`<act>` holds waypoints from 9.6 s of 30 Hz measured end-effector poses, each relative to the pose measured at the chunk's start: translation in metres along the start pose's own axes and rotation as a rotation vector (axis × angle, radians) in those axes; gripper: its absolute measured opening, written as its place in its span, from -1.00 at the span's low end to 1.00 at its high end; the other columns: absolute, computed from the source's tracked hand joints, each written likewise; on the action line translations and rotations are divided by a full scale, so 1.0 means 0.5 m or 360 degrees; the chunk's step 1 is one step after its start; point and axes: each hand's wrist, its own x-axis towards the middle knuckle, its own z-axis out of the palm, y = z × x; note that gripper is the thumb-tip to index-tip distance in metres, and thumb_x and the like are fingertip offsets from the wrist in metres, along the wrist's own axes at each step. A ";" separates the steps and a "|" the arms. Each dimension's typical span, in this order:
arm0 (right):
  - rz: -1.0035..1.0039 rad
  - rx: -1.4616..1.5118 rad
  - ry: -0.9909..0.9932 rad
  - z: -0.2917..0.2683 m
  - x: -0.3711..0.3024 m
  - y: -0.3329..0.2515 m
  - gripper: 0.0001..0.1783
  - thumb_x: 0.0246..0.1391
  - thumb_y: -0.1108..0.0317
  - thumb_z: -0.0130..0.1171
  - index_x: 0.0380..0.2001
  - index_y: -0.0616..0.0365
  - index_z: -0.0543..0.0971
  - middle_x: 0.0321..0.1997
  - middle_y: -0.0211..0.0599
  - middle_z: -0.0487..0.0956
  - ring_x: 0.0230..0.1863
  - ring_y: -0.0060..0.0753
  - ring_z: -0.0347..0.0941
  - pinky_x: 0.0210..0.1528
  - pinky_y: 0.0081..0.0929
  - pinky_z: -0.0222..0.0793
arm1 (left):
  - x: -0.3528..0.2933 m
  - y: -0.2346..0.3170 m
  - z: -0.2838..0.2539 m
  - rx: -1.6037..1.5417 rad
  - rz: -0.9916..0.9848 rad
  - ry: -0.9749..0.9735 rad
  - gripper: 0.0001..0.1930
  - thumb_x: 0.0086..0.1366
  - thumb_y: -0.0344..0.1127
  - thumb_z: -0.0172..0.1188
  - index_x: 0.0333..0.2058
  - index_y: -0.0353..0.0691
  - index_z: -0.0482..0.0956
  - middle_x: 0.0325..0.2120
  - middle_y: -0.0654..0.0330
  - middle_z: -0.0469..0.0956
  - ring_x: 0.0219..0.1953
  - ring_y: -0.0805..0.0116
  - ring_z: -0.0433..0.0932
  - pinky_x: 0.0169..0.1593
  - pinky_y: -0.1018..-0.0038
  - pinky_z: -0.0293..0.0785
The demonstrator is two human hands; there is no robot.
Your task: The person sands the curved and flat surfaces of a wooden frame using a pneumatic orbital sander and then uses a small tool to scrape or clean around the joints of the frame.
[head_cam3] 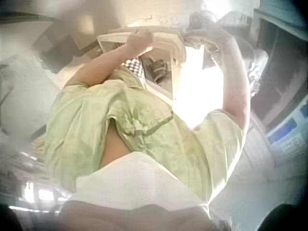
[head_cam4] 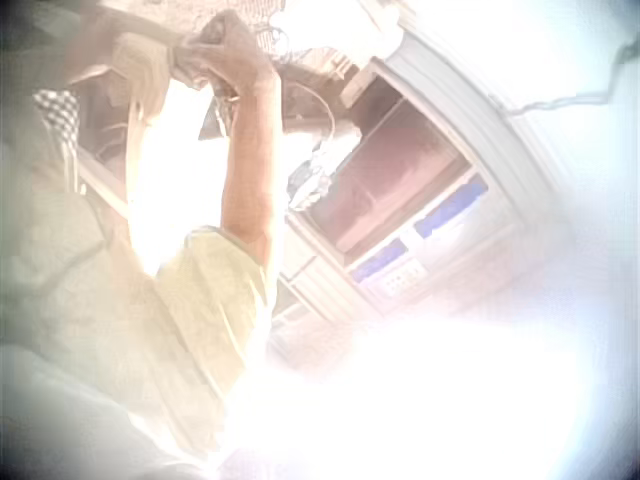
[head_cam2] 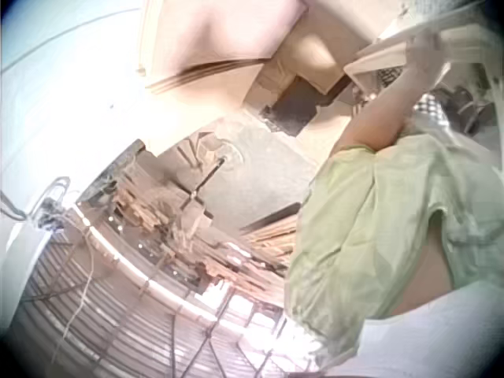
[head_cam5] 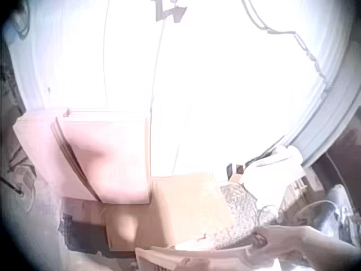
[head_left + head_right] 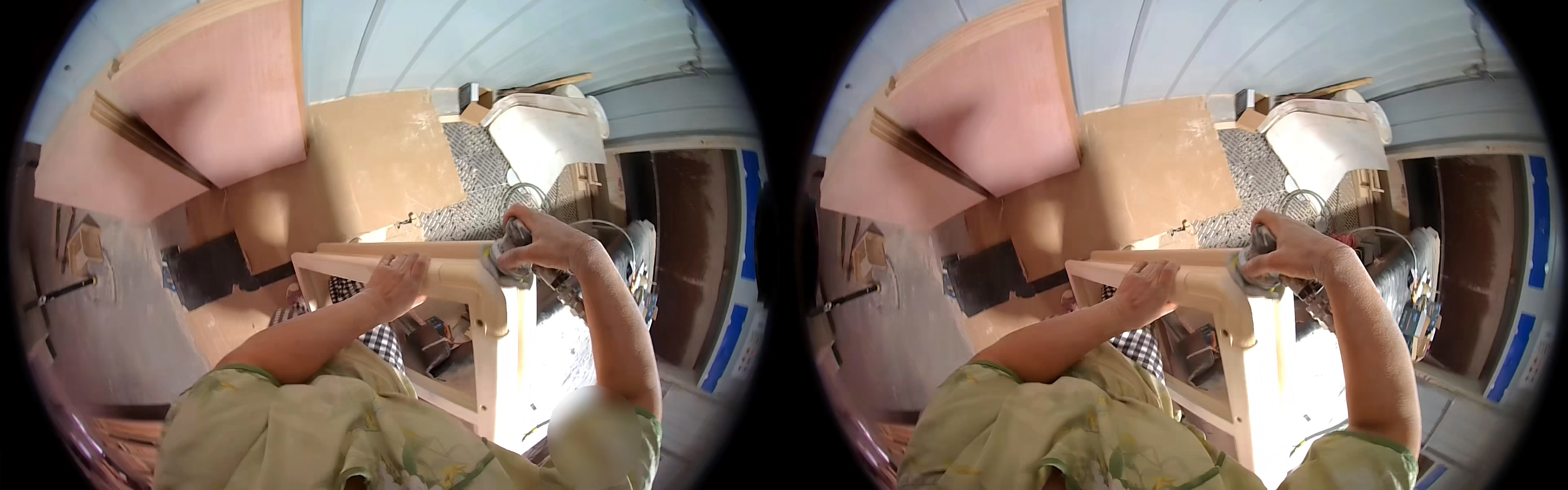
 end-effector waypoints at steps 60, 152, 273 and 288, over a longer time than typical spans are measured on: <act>-0.0035 -0.0484 -0.1218 0.337 0.595 -0.177 -0.29 -0.26 0.03 0.35 -0.08 0.21 0.36 -0.08 0.04 0.35 -0.04 0.05 0.35 0.00 -0.19 0.30 | -0.147 -0.308 0.335 -0.3651 -0.2714 0.0642 -0.44 0.38 0.10 -0.22 0.15 -0.09 -0.12 0.13 0.11 0.15 0.13 0.20 0.32 0.03 0.06 0.43; 0.0215 -0.0008 0.0207 0.146 -0.185 0.028 -0.28 -0.33 0.25 0.45 -0.06 0.12 0.32 -0.17 -0.11 0.38 -0.16 -0.13 0.38 -0.11 -0.29 0.33 | -0.156 -0.377 0.229 -0.2505 -0.2490 0.0042 -0.52 0.36 -0.23 -0.07 0.12 -0.45 0.17 0.05 -0.05 0.34 0.06 0.06 0.39 0.07 0.10 0.43; 0.1593 0.4410 0.4663 3.049 -1.560 0.557 -0.43 0.08 0.15 0.19 0.12 0.02 0.27 0.00 -0.18 0.40 -0.21 -0.34 0.47 -0.19 -0.42 0.51 | -1.806 2.218 1.559 -0.0502 0.3368 -0.0021 -0.82 0.12 -0.40 0.10 -0.28 -0.28 0.40 -0.28 0.00 0.37 -0.08 -0.02 0.33 0.05 0.10 0.20; 0.2598 0.3686 0.1690 3.125 -1.427 0.267 -0.34 0.01 -0.06 0.11 0.09 0.15 0.40 0.05 0.06 0.47 0.02 -0.05 0.41 0.07 -0.30 0.30 | -1.887 1.894 1.881 0.1468 0.3357 -0.0809 -0.74 0.21 -0.22 0.04 -0.17 -0.08 0.59 -0.09 0.14 0.52 0.12 0.19 0.33 0.32 0.04 -0.18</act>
